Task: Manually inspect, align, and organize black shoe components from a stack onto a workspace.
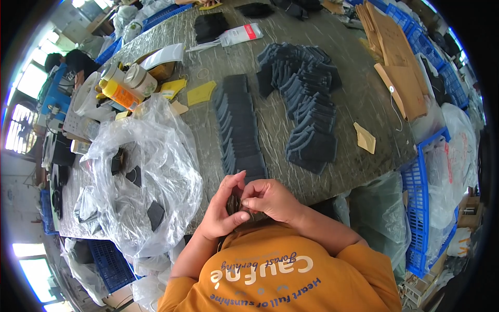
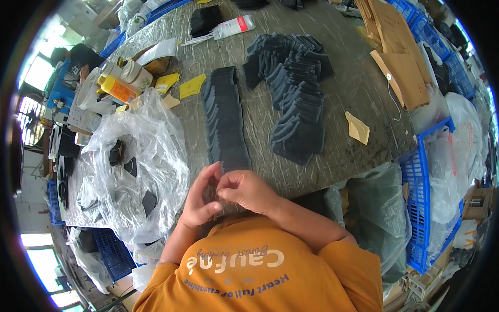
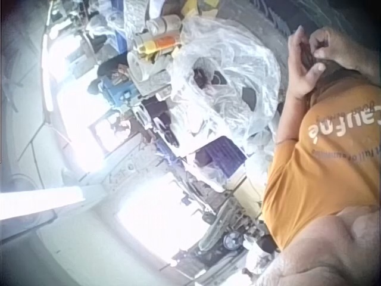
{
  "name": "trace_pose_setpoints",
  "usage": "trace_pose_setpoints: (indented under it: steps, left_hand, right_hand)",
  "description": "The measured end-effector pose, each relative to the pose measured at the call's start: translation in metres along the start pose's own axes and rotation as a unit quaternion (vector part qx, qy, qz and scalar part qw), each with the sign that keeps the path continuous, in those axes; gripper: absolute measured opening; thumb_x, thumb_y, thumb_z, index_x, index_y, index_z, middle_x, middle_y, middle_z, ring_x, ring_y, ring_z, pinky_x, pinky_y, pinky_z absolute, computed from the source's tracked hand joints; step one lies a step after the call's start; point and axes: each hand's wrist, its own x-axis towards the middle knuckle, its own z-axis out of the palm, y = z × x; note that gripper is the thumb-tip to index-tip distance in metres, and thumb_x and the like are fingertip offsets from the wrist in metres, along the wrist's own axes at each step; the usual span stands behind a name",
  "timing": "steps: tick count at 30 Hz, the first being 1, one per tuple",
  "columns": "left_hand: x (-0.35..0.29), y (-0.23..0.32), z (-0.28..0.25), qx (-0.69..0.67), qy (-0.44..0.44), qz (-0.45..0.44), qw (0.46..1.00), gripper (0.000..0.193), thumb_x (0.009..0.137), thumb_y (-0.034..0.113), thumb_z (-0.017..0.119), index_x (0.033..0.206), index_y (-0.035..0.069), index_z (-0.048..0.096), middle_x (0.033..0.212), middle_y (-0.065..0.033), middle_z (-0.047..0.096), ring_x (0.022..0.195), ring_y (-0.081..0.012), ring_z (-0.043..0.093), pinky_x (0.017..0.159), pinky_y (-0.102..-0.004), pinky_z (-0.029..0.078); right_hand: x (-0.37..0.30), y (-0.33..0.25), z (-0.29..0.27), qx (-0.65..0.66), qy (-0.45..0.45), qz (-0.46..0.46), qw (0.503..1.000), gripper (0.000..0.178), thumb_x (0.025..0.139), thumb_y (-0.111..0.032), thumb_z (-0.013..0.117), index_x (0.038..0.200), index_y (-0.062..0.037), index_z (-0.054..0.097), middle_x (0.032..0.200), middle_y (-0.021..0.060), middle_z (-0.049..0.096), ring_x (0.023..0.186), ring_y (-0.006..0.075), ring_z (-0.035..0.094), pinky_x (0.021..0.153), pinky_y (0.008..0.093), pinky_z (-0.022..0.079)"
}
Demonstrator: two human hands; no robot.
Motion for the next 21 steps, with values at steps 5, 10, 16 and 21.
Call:
trace_pose_setpoints:
  steps: [5, 10, 16, 21]
  left_hand:
    - [0.002, 0.007, 0.009, -0.303, 0.211, -0.197, 0.908, 0.035, 0.084, 0.0, 0.055, 0.118, -0.004, 0.052, 0.099, -0.0065, 0.056, 0.09, -0.0141, 0.053, 0.083, -0.0255, 0.042]
    - [0.004, 0.01, -0.01, 0.122, 0.212, -0.107, 0.964, 0.018, 0.076, -0.002, 0.066, 0.094, 0.003, 0.064, 0.087, -0.0031, 0.061, 0.066, -0.0118, 0.056, 0.055, -0.0266, 0.046]
    - [0.028, 0.038, -0.006, 0.335, -0.011, 0.153, 0.93, 0.028, 0.056, 0.004, 0.075, 0.083, 0.008, 0.066, 0.078, -0.0026, 0.06, 0.064, -0.0208, 0.056, 0.052, -0.0301, 0.046]
    - [0.005, 0.019, -0.001, 0.318, 0.043, 0.091, 0.943, 0.021, 0.057, -0.001, 0.072, 0.073, 0.006, 0.059, 0.076, -0.0055, 0.061, 0.064, -0.0244, 0.058, 0.055, -0.0332, 0.048]
  right_hand:
    - [0.002, 0.016, -0.003, 0.046, 0.003, -0.133, 0.99, 0.009, 0.089, -0.004, 0.044, 0.092, -0.0044, 0.053, 0.088, -0.0004, 0.053, 0.073, 0.0057, 0.047, 0.07, 0.0195, 0.041]
    - [0.003, 0.008, -0.01, 0.048, 0.022, -0.204, 0.978, 0.015, 0.087, 0.0, 0.033, 0.088, -0.0051, 0.047, 0.087, 0.0035, 0.053, 0.073, 0.0068, 0.046, 0.068, 0.0225, 0.041]
    - [-0.006, 0.016, -0.015, 0.038, -0.057, -0.047, 0.997, 0.014, 0.088, -0.002, 0.036, 0.091, -0.0053, 0.049, 0.082, 0.0019, 0.052, 0.074, 0.0071, 0.049, 0.067, 0.0219, 0.041]
    - [-0.005, 0.009, -0.004, 0.305, 0.14, -0.049, 0.941, 0.013, 0.09, -0.009, 0.035, 0.085, -0.0065, 0.046, 0.082, 0.0081, 0.054, 0.077, 0.0192, 0.054, 0.081, 0.0319, 0.048]
